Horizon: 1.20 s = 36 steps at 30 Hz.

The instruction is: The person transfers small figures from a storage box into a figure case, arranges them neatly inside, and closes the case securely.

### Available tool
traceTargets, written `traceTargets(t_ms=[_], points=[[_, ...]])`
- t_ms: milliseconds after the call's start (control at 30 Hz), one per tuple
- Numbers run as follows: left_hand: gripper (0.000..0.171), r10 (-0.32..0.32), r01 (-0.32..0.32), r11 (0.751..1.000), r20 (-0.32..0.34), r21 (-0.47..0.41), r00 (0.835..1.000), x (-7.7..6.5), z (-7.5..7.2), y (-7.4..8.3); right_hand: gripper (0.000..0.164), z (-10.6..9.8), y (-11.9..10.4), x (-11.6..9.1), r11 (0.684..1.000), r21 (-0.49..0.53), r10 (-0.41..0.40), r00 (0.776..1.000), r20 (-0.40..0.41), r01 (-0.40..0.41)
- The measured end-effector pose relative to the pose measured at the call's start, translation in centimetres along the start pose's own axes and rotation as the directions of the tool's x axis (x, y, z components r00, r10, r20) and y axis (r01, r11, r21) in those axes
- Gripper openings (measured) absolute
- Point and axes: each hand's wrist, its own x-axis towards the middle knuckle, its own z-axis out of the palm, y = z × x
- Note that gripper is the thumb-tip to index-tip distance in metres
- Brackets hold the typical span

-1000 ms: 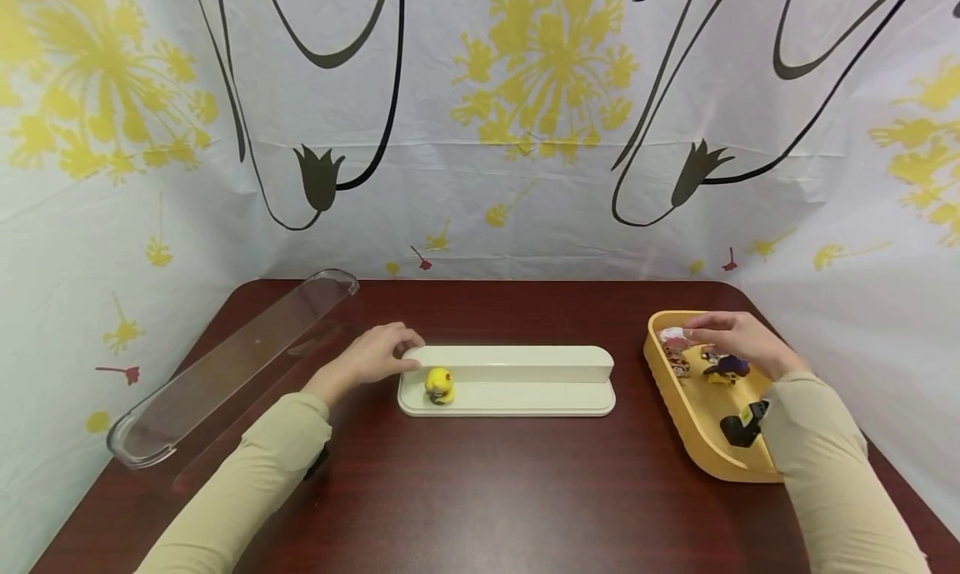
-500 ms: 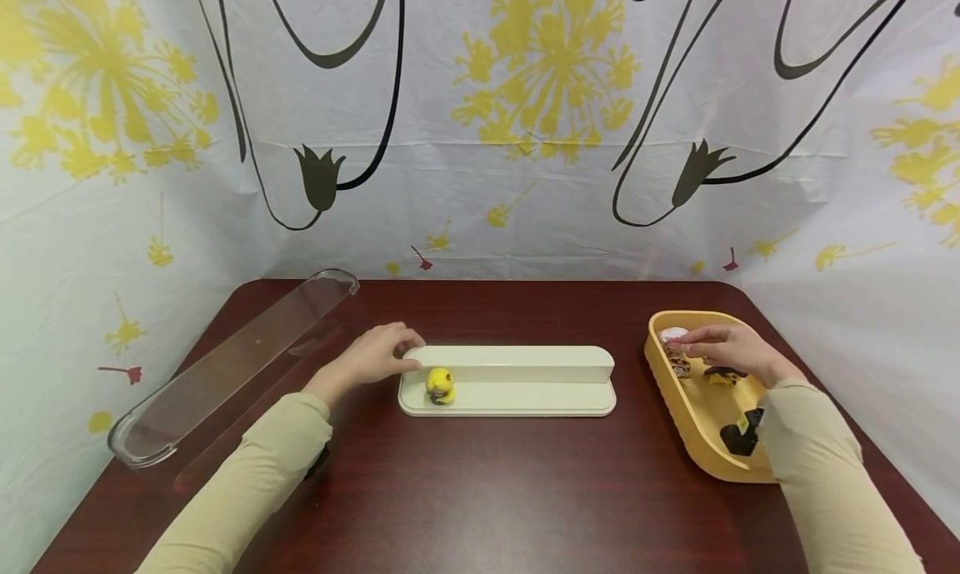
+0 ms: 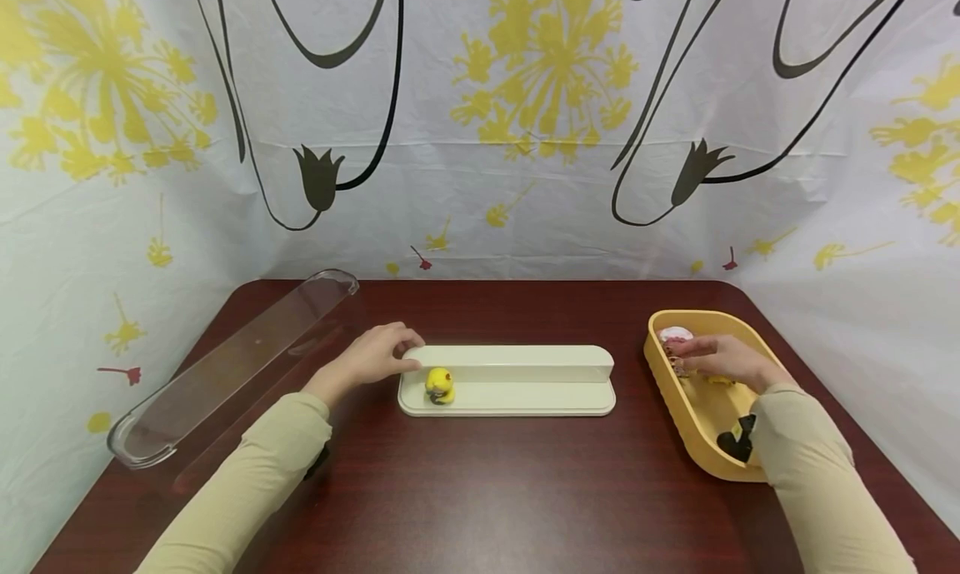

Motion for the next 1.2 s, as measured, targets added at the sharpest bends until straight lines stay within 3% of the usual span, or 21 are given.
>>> traceTargets(t_ms=[200, 433, 800, 1200], points=[[0.029, -0.002, 0.002, 1.0, 0.001, -0.007, 1.0, 0.03, -0.01, -0.03, 0.038, 0.38, 0.22, 0.26, 1.0, -0.019, 0.006, 1.0, -0.004, -0.006], [0.029, 0.006, -0.006, 1.0, -0.005, -0.009, 1.0, 0.06, 0.04, -0.13, 0.035, 0.8, 0.54, 0.39, 0.999, -0.031, -0.04, 0.999, -0.018, 0.04], [0.03, 0.01, -0.011, 1.0, -0.004, -0.011, 1.0, -0.02, -0.01, -0.1, 0.036, 0.99, 0.63, 0.31, 1.0, -0.023, 0.005, 1.0, -0.017, -0.005], [0.029, -0.002, 0.002, 1.0, -0.001, -0.011, 1.0, 0.0, -0.01, -0.1, 0.034, 0.88, 0.8, 0.28, 0.996, -0.085, -0.022, 0.998, -0.052, 0.018]])
